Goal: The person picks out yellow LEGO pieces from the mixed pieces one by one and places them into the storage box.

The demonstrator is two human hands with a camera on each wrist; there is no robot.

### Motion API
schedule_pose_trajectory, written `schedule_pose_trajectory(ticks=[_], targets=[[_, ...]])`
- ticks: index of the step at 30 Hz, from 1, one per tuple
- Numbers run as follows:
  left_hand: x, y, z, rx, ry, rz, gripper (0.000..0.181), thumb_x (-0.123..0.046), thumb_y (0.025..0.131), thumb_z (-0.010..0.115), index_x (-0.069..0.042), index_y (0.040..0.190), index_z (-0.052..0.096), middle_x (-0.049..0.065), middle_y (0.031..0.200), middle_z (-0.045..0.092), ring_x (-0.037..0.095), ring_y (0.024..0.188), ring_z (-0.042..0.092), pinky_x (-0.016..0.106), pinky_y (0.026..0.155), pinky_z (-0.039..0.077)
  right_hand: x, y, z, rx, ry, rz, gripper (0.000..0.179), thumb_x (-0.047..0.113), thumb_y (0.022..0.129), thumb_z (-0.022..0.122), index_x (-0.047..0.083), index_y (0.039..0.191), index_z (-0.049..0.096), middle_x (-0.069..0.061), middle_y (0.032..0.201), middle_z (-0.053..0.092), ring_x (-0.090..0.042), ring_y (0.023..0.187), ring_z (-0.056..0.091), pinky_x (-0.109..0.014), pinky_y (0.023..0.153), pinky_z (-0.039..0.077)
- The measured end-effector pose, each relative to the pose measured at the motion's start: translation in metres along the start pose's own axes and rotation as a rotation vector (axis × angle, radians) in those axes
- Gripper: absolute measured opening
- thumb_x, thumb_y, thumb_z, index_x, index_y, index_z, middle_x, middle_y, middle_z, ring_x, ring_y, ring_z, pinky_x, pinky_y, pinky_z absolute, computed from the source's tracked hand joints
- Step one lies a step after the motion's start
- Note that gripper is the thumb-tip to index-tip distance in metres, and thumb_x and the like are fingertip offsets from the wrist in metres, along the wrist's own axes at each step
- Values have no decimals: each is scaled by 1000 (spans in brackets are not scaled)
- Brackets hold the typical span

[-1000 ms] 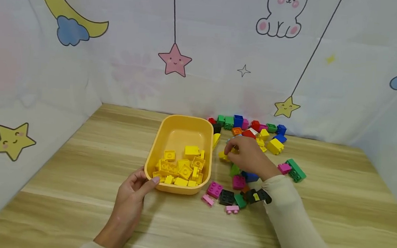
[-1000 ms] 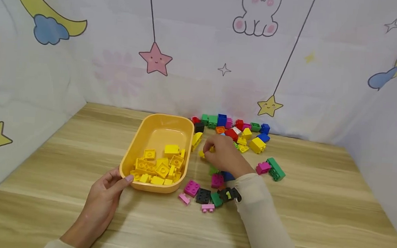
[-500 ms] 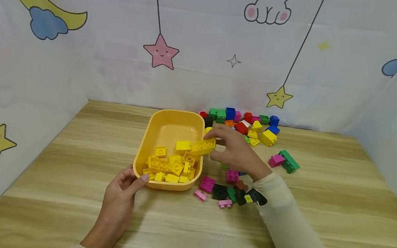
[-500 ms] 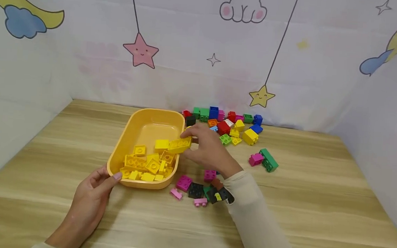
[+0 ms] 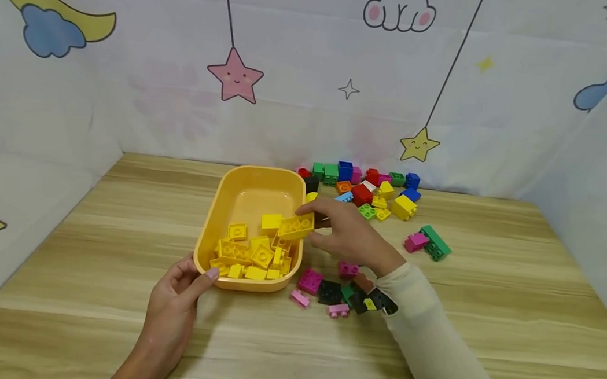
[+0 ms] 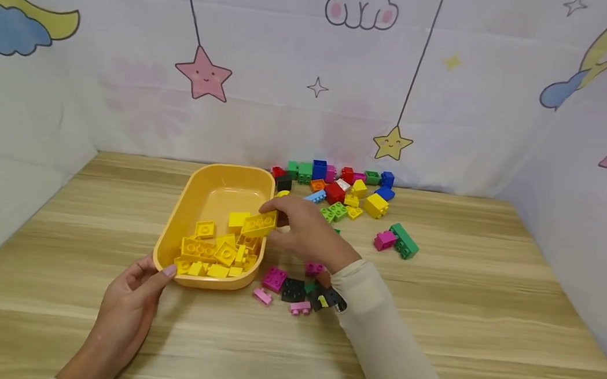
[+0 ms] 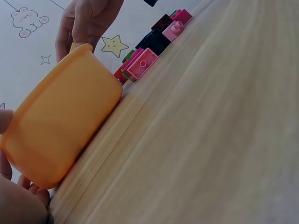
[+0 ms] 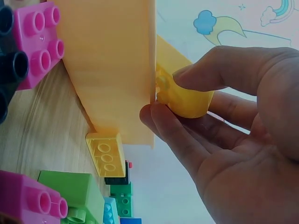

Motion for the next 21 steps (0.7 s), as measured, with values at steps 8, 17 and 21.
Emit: schedule_pose_trajectory(ticks=[8,17,21], targets=[[0,-2,0,-1,-18,7,35,-7,96,69,7,106,38,14,147,35,19,138,33,31,114,30,1,0,3,5,-23,2,39,6,91,72,7,129,62,-4,122,62,-19,107,62,-37,94,54],[2,-1,0,1,-3,-8,36,-8,97,68,7,108,37,14,149,32,20,140,30,32,115,29,1,-1,5,9,-20,1,39,7,92,71,7,130,62,-4,124,61,-19,107,62,-38,94,54],[1,-1,1,8,-10,6,36,-8,97,68,8,107,38,14,148,35,19,138,32,31,115,29,2,-1,6,4,-19,0,38,6,92,71,7,129,62,-5,123,62,-19,106,62,-39,95,54]])
Point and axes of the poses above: each hand's wrist, its own y-axis towards the middle knuckle, its own z-axis out of the palm, x = y × z, the point moved 3 cm from there along y, towards the middle knuckle
